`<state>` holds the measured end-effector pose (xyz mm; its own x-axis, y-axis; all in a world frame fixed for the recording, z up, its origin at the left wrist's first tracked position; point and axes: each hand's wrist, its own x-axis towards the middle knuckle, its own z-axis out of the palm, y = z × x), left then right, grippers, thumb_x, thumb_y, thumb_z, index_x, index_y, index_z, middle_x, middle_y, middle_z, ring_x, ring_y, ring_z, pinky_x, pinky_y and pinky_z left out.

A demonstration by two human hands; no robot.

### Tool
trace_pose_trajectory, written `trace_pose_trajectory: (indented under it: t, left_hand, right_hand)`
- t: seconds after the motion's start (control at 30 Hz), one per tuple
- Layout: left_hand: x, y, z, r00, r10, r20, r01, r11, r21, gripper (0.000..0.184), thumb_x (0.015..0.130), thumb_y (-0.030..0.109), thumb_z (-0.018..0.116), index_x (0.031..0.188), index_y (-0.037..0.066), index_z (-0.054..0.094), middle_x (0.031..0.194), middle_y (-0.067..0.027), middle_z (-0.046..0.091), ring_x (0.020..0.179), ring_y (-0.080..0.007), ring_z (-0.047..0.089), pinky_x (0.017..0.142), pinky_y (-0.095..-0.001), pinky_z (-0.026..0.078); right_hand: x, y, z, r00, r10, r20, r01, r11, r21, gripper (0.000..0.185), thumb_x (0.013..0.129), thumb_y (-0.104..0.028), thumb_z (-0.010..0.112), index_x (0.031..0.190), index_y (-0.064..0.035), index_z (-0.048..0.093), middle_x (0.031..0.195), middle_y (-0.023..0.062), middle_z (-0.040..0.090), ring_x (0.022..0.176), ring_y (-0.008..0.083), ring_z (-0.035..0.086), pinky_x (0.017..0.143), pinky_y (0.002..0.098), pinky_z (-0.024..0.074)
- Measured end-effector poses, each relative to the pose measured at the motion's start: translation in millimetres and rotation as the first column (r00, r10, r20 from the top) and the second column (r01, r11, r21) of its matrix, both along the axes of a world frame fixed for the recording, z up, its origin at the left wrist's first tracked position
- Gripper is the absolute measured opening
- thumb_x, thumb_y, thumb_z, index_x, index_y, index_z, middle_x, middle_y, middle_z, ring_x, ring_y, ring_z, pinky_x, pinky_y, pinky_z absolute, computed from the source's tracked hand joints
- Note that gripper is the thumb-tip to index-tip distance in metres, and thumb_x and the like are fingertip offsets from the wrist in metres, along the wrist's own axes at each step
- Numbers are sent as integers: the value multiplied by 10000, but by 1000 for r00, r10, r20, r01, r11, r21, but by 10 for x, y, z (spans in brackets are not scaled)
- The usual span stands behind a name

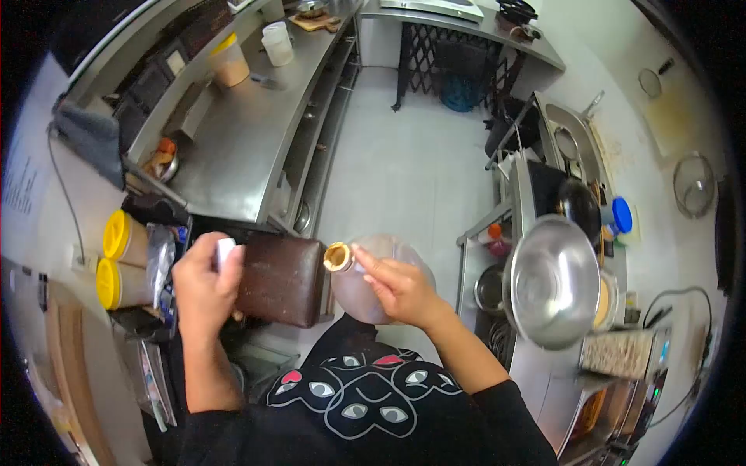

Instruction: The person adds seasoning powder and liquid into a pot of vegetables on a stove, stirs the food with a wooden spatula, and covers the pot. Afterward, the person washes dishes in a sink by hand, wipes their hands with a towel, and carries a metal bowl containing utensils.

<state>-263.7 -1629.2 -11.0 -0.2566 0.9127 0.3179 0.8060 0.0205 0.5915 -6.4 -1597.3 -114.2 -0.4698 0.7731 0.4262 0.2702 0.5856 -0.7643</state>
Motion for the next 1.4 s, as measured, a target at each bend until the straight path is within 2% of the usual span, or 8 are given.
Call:
trace_pose_trajectory:
  t: [0.17,0.43,0.57,0.7,1.03,1.13,1.27,1.4]
  left_hand:
    - [-497,1419,-333,994,96,48,-94,994,-47,188,829,163,589,851,-23,581,608,-40,502,559,-94,442,521,-253,381]
    - [389,3962,-241,966,-250,74,255,963,-86,232,776,195,652,868,-11,595,650,-90,554,579,-137,513,552,-274,423]
    - [615,4909,-271,964,-250,93,257,963,-75,193,796,156,625,877,-15,586,619,-50,525,568,-93,476,530,-255,399]
    - [446,5573,-479,993,-64,101,73,993,-95,244,779,208,650,862,-17,603,599,-73,535,542,-118,458,516,-273,393]
    - [-121,6696,-800,946,295,136,-269,946,-182,204,844,187,576,829,-16,592,542,-11,449,504,-83,393,469,-261,343]
    - [-213,7352,-940,728,317,608,-206,947,-247,234,884,252,518,872,25,571,630,-33,511,462,-92,453,400,-237,364]
    - [-41,8802,-946,198,183,963,-91,982,-168,294,912,322,431,963,54,539,736,-86,566,458,-132,520,349,-235,399]
    - [225,10510,-641,280,-19,960,339,937,-81,201,900,258,399,845,96,506,661,-63,556,445,-120,511,322,-225,376]
  right_hand:
    - [242,1484,-85,983,-181,-40,180,983,-22,486,790,-41,592,1260,-130,503,776,141,602,650,259,583,614,328,472]
    - [1183,3174,149,832,-555,15,554,831,53,461,768,61,586,1199,-101,561,683,94,540,584,148,484,588,237,419]
    - [1713,4093,230,738,-675,-13,670,731,128,396,806,55,552,1191,-40,548,887,136,643,751,152,582,730,237,441]
    - [2102,5200,443,783,-621,22,615,780,112,368,824,55,510,1185,-10,543,1044,198,621,926,185,612,819,259,436]
    - [2463,8180,1189,847,-528,63,523,849,83,325,868,6,479,1186,-25,540,1183,129,567,1074,148,530,920,246,383]
    - [2519,8726,1497,804,-591,63,578,803,144,334,860,10,472,1185,-19,541,1189,105,567,1081,148,528,940,258,376]
    - [2652,9380,1743,752,-658,37,655,752,70,326,860,5,476,1177,-12,550,1174,97,578,1060,139,536,924,255,388]
    - [2797,9840,1843,755,-655,23,654,756,39,322,857,9,477,1169,-5,555,1169,102,581,1060,146,538,925,258,388]
